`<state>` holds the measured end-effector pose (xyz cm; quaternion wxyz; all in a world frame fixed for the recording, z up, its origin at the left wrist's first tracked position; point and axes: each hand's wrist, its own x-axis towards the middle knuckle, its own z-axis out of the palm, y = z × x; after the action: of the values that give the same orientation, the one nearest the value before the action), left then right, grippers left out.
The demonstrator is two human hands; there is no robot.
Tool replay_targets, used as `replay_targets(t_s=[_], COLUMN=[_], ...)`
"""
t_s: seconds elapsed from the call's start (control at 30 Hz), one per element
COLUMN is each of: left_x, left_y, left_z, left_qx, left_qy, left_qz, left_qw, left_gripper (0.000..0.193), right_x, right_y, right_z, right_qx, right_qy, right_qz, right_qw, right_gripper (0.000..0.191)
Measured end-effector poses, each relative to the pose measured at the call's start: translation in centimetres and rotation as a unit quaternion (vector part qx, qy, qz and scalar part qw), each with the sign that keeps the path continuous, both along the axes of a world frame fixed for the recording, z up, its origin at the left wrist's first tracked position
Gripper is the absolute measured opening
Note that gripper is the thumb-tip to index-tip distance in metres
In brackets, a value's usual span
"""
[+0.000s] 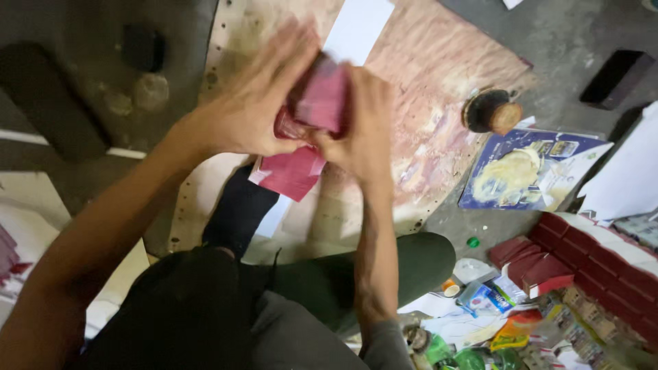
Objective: The person wraps small red rectangular items with white paper while sitting on the floor. They fold the paper around each item, smooth the edges, and place the wrapped packages aside.
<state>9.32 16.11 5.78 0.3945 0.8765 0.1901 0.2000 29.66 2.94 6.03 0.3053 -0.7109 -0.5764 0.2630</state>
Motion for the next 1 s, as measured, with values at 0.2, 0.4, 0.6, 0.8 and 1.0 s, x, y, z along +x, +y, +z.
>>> replay_targets(t_s=[0.2, 0.4, 0.6, 0.8, 1.0], left_x=[0.5, 0.9, 2.2, 2.3, 2.0], left_y=[0.1, -1.0, -3.5, -3.5, -1.2], left_z=[-2.5, -4.5, -5.9, -6.4, -4.7], left_qx=[-0.169, -0.221, -0.243, -0.226, -0.117], left_qy=[0.196, 0.059, -0.076, -0.063, 0.029], left_qz=[-0.019, -0.003, 0.018, 0.011, -0.018], left_qw=[0.966, 0.973, 0.967, 0.972, 0.993], left_gripper=[0.102, 0.106, 0.127, 0.116, 0.096], right_x=[-2.9, -4.6, -4.9, -6.9, -12.2], right_y=[-0.9, -1.9, -2.3, -5.2, -10.7], right_z=[-0.6, -3.0, -4.9, -3.8, -0.5], right_qx=[-0.048, 0.009, 0.107, 0.106, 0.008], right_qy=[-0.195, -0.071, 0.333, 0.202, -0.152], right_qz=[-0.004, -0.115, -0.215, -0.231, -0.078], right_qw=[0.98, 0.991, 0.912, 0.946, 0.985], right_gripper=[0.107, 0.094, 0.094, 0.098, 0.095])
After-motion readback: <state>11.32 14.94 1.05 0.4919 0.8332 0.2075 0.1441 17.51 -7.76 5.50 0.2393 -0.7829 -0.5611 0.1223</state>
